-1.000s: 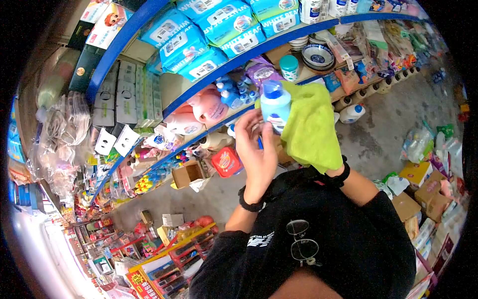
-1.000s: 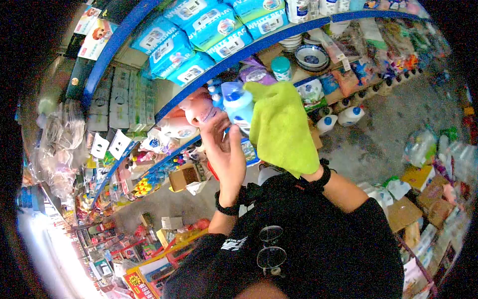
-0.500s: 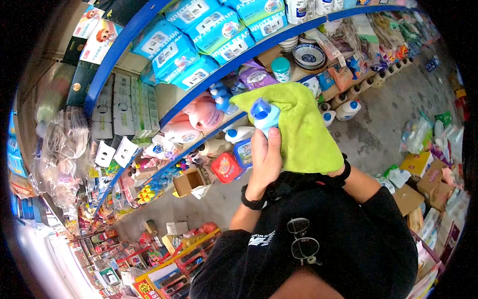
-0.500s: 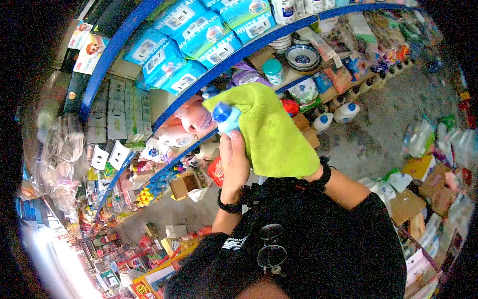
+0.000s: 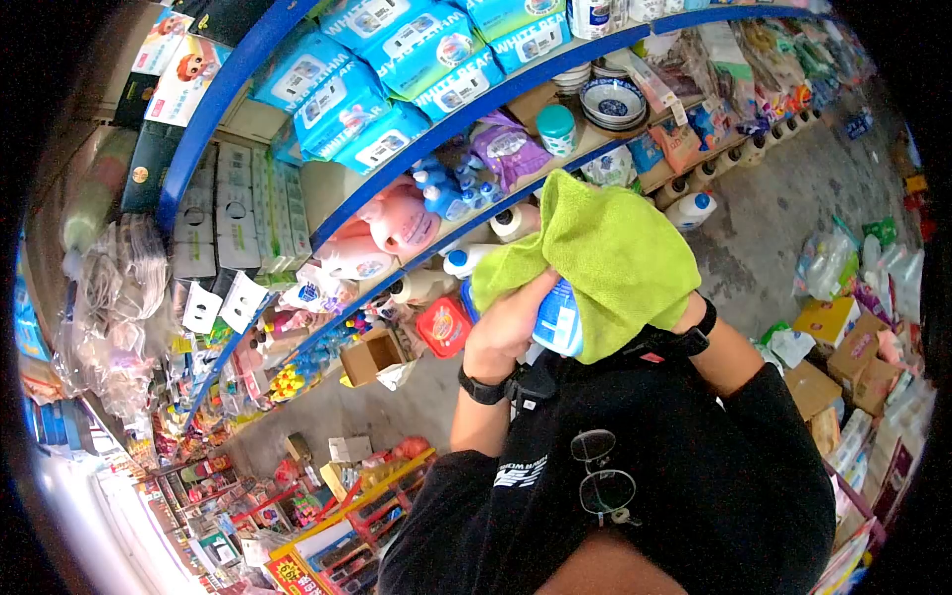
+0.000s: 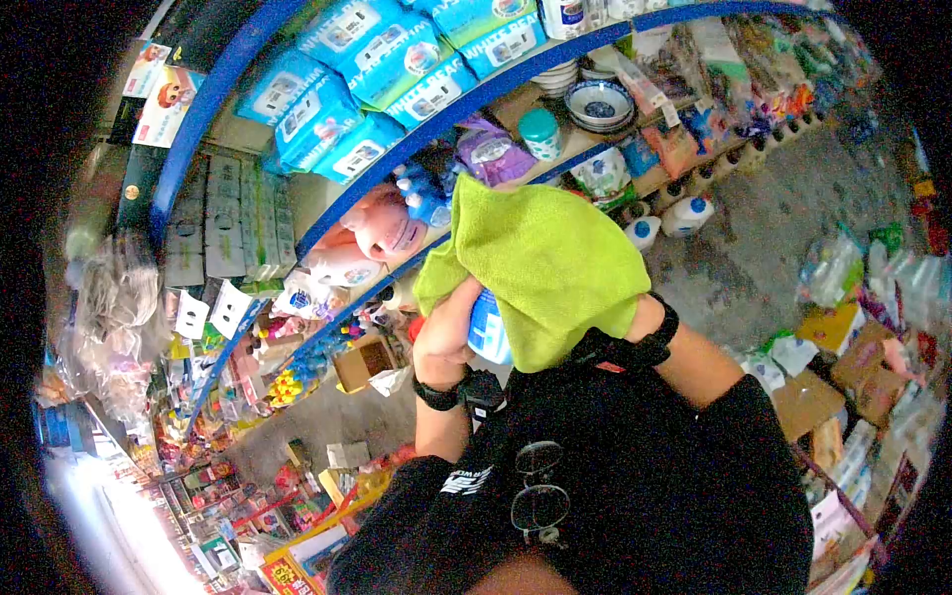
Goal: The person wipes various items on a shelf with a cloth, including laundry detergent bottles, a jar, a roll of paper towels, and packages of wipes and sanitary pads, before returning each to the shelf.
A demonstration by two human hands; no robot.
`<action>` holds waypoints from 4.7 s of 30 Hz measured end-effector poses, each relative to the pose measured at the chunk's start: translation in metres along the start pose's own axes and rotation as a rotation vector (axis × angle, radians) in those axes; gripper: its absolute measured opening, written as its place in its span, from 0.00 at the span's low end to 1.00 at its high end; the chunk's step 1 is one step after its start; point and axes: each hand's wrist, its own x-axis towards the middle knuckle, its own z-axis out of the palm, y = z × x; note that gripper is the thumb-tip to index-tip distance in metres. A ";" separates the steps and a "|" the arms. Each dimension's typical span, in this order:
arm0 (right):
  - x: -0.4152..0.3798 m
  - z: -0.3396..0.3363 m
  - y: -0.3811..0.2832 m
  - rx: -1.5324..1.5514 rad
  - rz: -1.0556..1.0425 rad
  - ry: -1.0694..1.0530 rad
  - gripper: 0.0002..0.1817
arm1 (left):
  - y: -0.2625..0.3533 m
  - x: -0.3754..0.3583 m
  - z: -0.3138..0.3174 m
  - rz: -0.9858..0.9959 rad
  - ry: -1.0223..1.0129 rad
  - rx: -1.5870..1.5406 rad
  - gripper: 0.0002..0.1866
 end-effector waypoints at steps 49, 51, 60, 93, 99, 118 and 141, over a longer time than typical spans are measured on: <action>-0.052 0.007 0.078 0.557 0.981 0.263 0.31 | -0.071 0.122 -0.119 0.094 0.421 0.390 0.22; -0.061 0.007 0.072 0.542 1.036 0.258 0.31 | -0.103 0.168 -0.181 0.091 0.421 0.462 0.15; -0.080 0.005 0.065 0.461 1.212 0.326 0.31 | -0.099 0.299 -0.258 0.604 0.690 1.102 0.30; -0.070 0.017 0.072 0.403 1.281 0.316 0.31 | -0.126 0.372 -0.346 0.375 0.463 1.708 0.21; -0.070 0.021 0.071 0.399 1.262 0.293 0.31 | -0.131 0.374 -0.358 0.154 0.403 1.887 0.17; -0.039 0.011 0.056 0.340 0.971 0.202 0.31 | 0.017 0.129 -0.139 0.895 0.425 0.718 0.26; 0.068 0.021 -0.052 0.872 0.440 0.102 0.28 | 0.045 -0.036 -0.009 1.177 0.716 0.997 0.07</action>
